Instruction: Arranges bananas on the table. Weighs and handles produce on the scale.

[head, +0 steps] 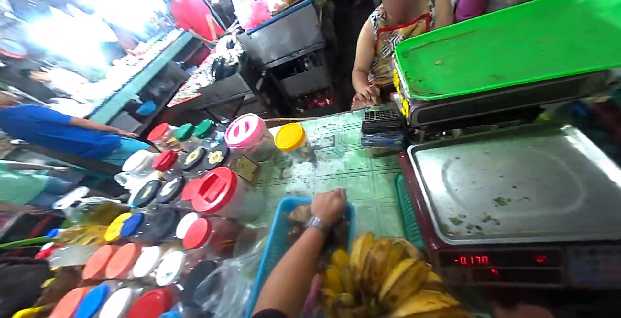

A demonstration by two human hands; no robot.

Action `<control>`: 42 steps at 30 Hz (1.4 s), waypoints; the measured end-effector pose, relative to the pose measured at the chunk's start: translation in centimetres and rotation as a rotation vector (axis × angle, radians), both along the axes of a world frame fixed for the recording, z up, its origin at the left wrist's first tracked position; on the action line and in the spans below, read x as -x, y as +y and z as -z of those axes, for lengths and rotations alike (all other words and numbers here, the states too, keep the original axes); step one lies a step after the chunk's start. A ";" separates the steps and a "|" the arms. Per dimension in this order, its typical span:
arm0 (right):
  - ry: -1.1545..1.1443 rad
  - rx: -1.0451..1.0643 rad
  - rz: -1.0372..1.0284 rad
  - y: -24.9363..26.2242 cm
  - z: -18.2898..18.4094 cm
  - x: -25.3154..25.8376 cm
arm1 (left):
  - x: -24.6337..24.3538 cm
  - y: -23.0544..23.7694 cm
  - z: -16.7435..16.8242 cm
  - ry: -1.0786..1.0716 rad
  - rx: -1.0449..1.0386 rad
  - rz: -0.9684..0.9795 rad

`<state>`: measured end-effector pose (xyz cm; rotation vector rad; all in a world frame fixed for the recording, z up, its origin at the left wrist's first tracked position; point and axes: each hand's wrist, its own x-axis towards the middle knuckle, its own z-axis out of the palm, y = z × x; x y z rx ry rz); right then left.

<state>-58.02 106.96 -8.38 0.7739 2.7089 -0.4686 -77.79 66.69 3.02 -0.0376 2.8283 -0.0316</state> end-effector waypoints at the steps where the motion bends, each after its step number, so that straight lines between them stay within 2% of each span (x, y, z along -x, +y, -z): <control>1: -0.004 0.010 -0.014 -0.2 -0.6 0.1 | 0.0 0.0 0.1 0.003 -0.003 -0.002; 11: 0.058 -0.013 -0.040 -0.8 -1.3 0.3 | 0.2 -0.2 0.0 -0.001 -0.032 0.001; 19: -0.019 -0.066 -0.005 -1.1 -1.5 0.5 | 0.1 -0.2 0.0 -0.003 -0.049 0.001; 35: -0.020 -0.057 0.032 -1.2 -0.7 0.4 | 0.1 -0.4 -0.1 -0.009 -0.041 0.004; 38: -0.028 -0.012 0.032 -1.1 -1.1 0.1 | 0.2 -1.2 0.1 0.049 -0.181 0.012; 40: -0.018 0.003 0.027 -0.8 -0.9 -0.2 | -0.2 -2.0 0.2 0.206 -0.402 -0.043; 42: 0.013 -0.007 0.022 -0.8 -0.2 -0.2 | -1.6 -2.3 -1.5 0.407 -0.690 -0.169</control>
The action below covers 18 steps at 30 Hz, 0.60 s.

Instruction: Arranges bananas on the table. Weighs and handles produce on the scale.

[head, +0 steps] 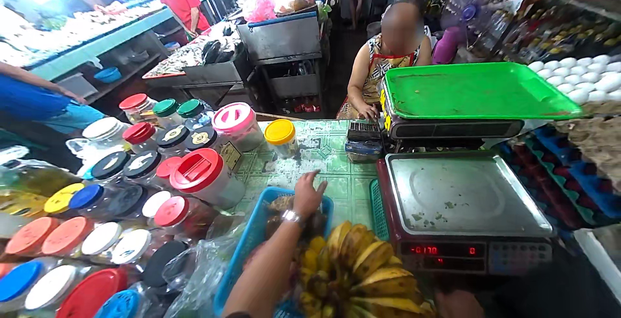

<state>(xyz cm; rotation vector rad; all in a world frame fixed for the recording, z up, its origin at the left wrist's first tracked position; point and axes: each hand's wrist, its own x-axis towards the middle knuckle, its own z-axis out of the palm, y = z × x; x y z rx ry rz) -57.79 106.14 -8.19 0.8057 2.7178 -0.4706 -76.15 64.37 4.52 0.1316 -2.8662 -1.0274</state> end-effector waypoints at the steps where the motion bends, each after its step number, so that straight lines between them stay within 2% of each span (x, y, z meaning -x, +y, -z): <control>1: 0.013 -0.001 -0.001 0.1 0.4 0.0 | -1.7 -0.2 -1.5 0.071 -0.164 -0.068; 4: 0.025 -0.017 0.011 0.3 0.9 -0.1 | -11.1 -0.7 -6.4 0.227 -0.603 -0.243; 7: 0.016 -0.018 0.028 -0.1 0.1 0.2 | -23.0 0.1 -8.0 0.286 -0.707 -0.303; 8: 0.011 -0.018 0.029 -0.2 0.0 0.2 | -26.4 0.9 -7.7 0.223 -0.716 -0.307; 10: 0.016 -0.017 0.029 -0.5 -0.6 -0.1 | -31.5 2.9 -6.7 -0.048 -0.765 -0.297; 12: 0.020 -0.026 0.015 -0.5 -1.0 -0.1 | -34.2 4.6 -4.9 -0.294 -0.811 -0.262; 14: 0.033 -0.016 0.000 -0.6 -1.3 0.0 | -34.7 5.2 -3.8 -0.311 -0.808 -0.244; 18: 0.041 0.101 -0.015 0.3 -2.2 -0.6 | -34.3 3.3 -5.5 -0.336 -0.592 -0.152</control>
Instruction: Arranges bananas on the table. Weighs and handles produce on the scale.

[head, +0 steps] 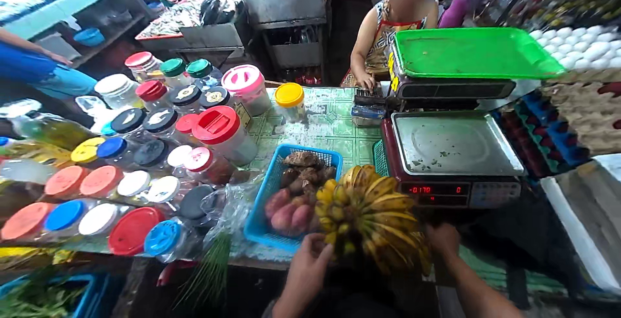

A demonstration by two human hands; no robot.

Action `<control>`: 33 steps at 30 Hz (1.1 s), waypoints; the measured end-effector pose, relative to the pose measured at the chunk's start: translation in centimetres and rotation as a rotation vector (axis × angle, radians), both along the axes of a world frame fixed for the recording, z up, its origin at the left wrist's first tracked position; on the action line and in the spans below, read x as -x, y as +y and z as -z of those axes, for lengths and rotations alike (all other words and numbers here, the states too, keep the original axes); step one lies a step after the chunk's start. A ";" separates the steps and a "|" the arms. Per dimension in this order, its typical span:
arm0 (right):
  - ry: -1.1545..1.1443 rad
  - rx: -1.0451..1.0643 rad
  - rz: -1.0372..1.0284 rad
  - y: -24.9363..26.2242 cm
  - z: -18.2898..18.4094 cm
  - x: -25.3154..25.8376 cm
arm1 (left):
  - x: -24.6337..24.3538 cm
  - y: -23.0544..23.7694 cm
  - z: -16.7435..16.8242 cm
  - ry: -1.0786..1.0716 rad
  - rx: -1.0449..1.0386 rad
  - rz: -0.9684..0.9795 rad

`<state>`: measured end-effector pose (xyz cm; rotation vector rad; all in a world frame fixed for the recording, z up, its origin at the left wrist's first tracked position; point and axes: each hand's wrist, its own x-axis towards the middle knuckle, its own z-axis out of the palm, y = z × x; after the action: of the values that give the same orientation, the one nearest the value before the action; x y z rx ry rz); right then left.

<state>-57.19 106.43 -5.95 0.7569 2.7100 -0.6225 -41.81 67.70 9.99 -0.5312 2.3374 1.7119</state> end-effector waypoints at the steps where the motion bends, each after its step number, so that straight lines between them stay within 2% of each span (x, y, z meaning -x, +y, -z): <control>1: 0.010 0.070 -0.008 0.2 -0.6 0.2 | 0.0 -0.6 -0.5 0.005 0.071 0.038; 4: 0.081 0.396 0.110 -0.3 -3.3 -0.8 | -0.6 -2.2 -1.2 0.038 0.168 0.115; 7: 0.241 0.641 0.234 -2.2 -7.4 -3.9 | -1.9 -2.5 -1.4 0.001 0.034 0.076; 10: 0.388 0.896 0.198 -3.4 -11.1 -5.1 | -1.4 -1.2 -1.7 -0.024 -0.159 -0.032; 11: 0.397 0.954 0.142 -3.8 -12.3 -5.2 | -1.1 -0.4 -1.7 -0.018 -0.123 -0.047; 12: 0.404 0.986 0.068 -4.1 -13.4 -5.2 | -1.0 0.6 -1.7 0.014 0.002 -0.045; 15: 0.417 1.020 -0.161 -5.0 -16.0 -4.2 | -0.6 3.8 -1.1 0.326 0.585 0.050; 17: 0.397 1.004 -0.281 -5.1 -16.7 -3.5 | 1.0 5.5 -1.4 0.513 0.802 0.168; 19: 0.385 0.946 -0.362 -4.9 -16.5 -2.6 | 3.4 6.4 -1.7 0.537 0.915 0.315; 22: 0.393 0.915 -0.374 -4.1 -14.8 -2.4 | 6.6 6.7 -1.1 0.361 1.010 0.512; 24: 0.413 0.931 -0.321 -2.6 -13.2 -3.3 | 7.1 7.0 0.0 0.347 1.042 0.539; 27: 0.395 0.949 -0.224 -0.3 -10.6 -4.9 | 6.6 7.2 0.2 0.322 1.057 0.528; 30: 0.343 0.896 -0.113 2.3 -9.5 -6.2 | 6.4 7.2 -0.8 0.324 1.017 0.508; 33: 0.397 0.774 -0.090 4.5 -10.0 -7.2 | 4.0 6.0 -0.5 0.477 0.876 0.324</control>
<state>-49.99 110.96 4.03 0.3232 2.4457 -1.7956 -45.78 73.66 10.52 0.1907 3.2327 0.6508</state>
